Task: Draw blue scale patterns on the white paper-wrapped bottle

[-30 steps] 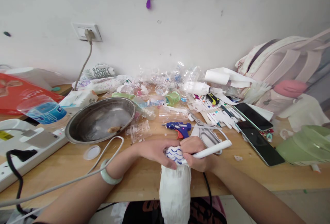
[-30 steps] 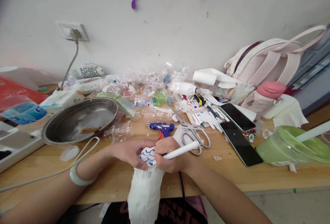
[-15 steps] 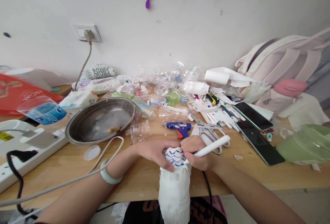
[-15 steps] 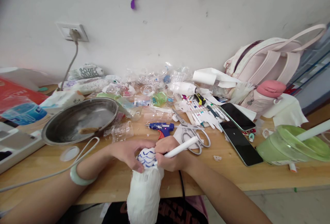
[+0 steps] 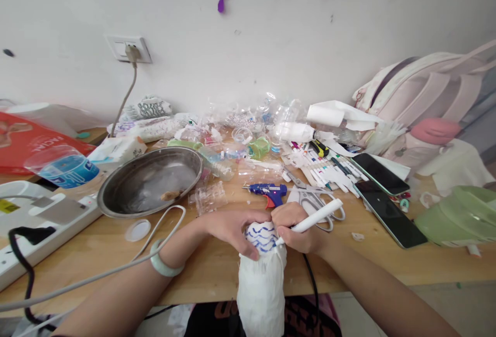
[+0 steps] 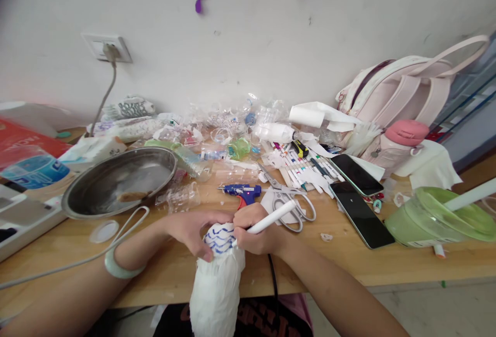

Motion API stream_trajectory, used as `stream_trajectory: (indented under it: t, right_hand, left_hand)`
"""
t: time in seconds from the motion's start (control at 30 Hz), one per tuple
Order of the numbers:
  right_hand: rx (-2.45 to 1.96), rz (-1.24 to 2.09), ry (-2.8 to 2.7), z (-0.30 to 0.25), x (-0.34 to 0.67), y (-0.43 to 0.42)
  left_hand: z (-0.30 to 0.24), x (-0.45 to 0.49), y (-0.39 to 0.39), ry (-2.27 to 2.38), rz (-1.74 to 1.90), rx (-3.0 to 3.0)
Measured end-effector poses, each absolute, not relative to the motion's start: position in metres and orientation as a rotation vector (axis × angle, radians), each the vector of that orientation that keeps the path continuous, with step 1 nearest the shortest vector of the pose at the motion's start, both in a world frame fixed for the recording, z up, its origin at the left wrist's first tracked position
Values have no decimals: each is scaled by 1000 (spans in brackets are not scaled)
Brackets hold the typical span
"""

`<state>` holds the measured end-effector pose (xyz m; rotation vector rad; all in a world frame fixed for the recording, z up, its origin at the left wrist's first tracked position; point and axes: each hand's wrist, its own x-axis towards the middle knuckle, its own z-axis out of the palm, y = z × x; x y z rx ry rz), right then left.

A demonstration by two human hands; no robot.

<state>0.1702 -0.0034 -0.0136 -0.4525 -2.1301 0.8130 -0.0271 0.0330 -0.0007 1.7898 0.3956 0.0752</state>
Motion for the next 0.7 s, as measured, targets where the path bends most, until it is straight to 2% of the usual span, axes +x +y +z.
stream_trajectory:
  t: [0.5,0.7]
  right_hand:
    - [-559,1106,-1748,-20,176,-1]
    - [-558,1128,-1634,-26,176,-1]
  left_hand:
    - [3,-27,34,298,79,1874]
    - [2,-30,36,287,78,1917]
